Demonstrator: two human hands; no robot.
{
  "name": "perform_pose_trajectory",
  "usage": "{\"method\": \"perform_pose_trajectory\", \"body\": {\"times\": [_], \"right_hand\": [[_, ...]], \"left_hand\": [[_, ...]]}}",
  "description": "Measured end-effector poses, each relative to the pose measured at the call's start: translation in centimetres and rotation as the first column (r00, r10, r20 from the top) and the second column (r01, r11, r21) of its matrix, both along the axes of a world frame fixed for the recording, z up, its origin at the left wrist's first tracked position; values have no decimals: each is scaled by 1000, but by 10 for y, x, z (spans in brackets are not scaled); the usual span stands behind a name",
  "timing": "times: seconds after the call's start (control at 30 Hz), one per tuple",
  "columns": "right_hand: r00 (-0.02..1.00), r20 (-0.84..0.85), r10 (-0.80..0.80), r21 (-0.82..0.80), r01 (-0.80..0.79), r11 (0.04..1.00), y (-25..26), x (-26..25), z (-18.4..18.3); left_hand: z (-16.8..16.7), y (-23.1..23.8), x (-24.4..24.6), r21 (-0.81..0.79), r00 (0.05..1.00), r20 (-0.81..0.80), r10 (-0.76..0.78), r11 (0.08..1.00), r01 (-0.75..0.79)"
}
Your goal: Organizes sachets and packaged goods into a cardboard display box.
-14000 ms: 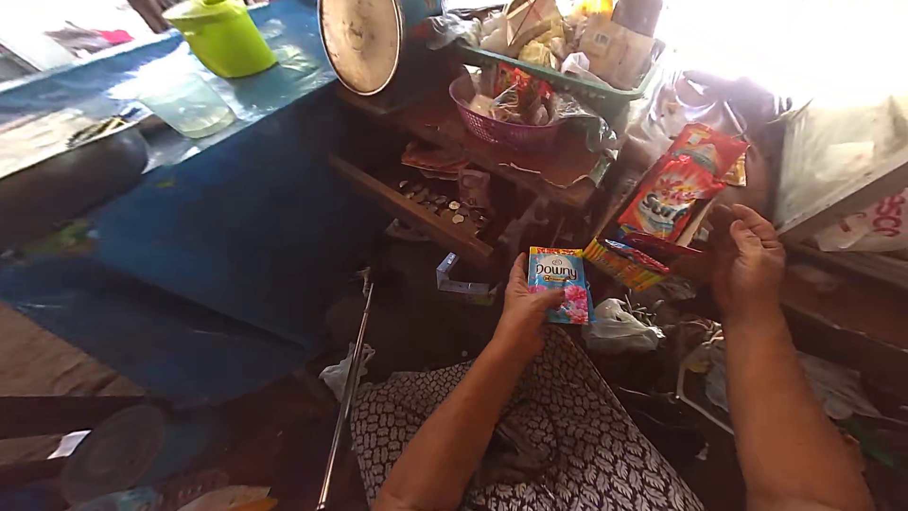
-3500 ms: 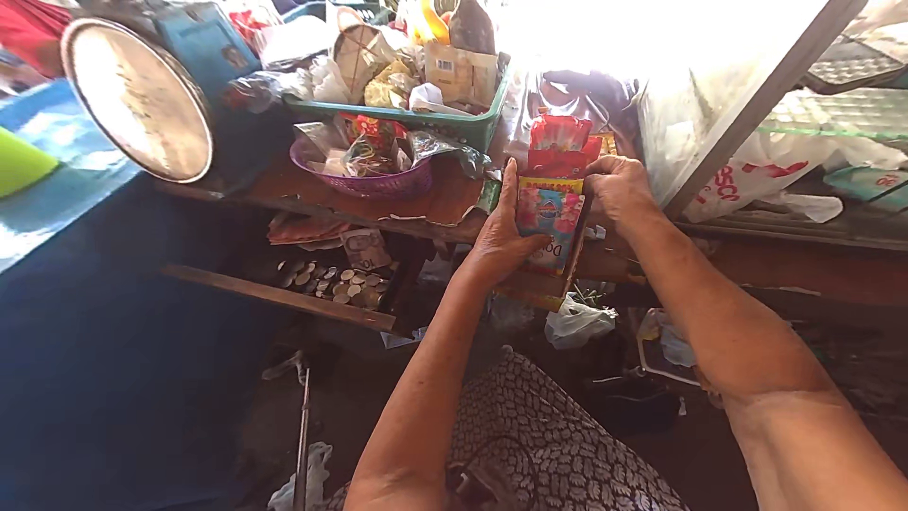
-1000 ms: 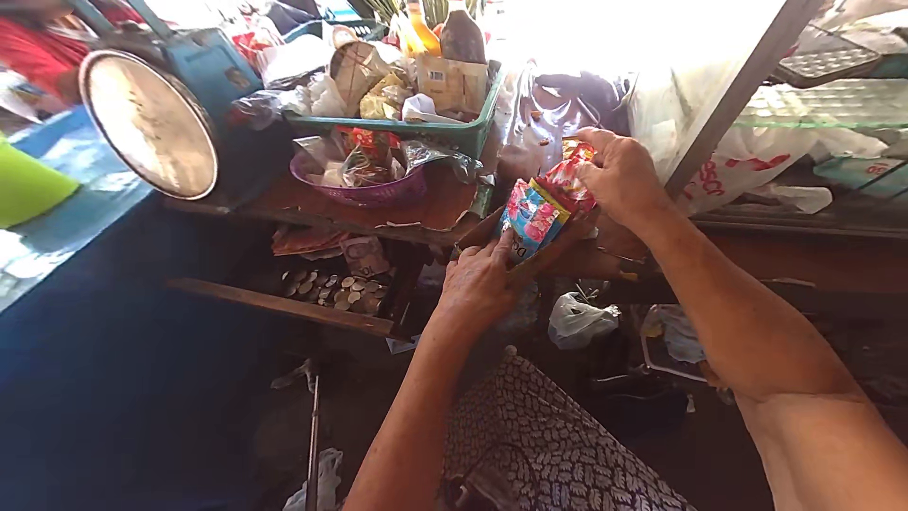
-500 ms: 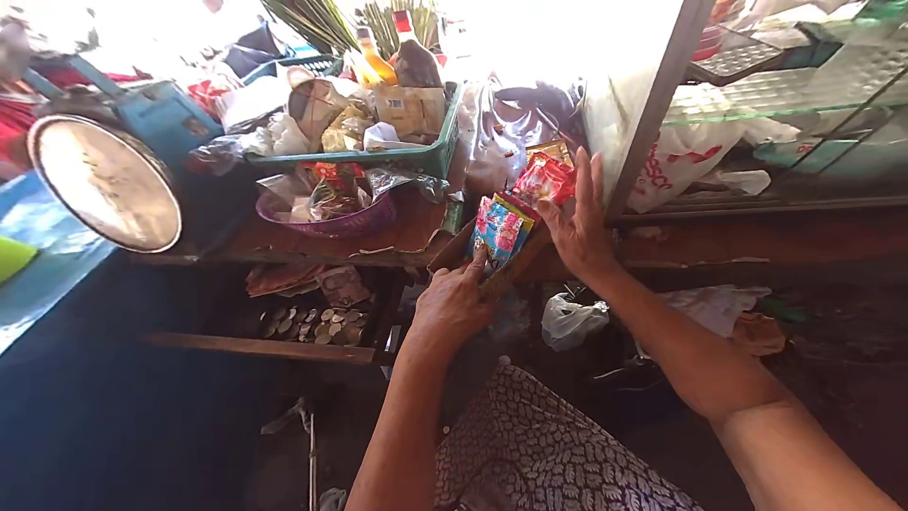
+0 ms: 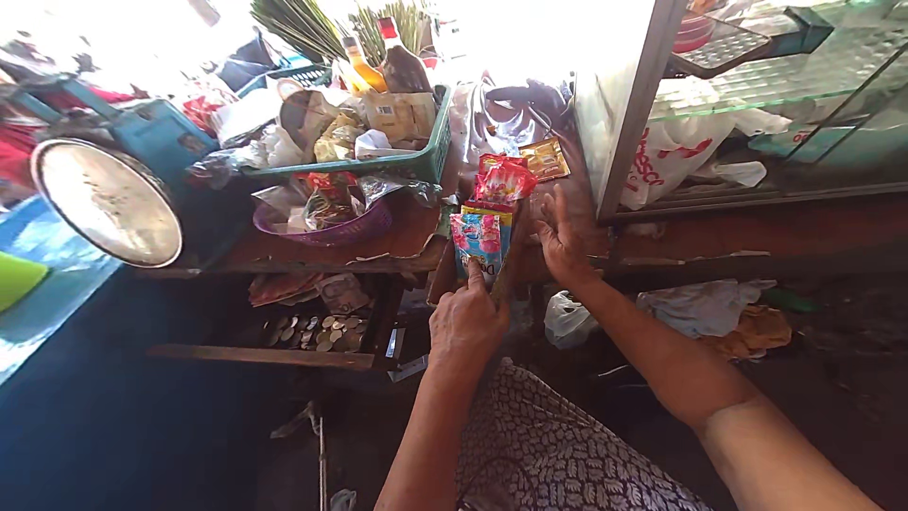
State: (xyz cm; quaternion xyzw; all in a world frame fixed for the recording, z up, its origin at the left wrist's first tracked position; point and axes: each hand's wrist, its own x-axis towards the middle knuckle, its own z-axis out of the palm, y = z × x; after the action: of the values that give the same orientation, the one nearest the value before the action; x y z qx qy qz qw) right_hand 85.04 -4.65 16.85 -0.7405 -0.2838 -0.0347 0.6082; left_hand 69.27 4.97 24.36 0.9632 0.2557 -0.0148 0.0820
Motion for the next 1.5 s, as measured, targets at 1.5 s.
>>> {"method": "perform_pose_trajectory", "body": {"times": [1.5], "right_hand": [[996, 73, 48, 26, -50, 998, 50, 74, 52]], "left_hand": [[-84, 17, 6, -352, 651, 759, 16, 851, 389]]}}
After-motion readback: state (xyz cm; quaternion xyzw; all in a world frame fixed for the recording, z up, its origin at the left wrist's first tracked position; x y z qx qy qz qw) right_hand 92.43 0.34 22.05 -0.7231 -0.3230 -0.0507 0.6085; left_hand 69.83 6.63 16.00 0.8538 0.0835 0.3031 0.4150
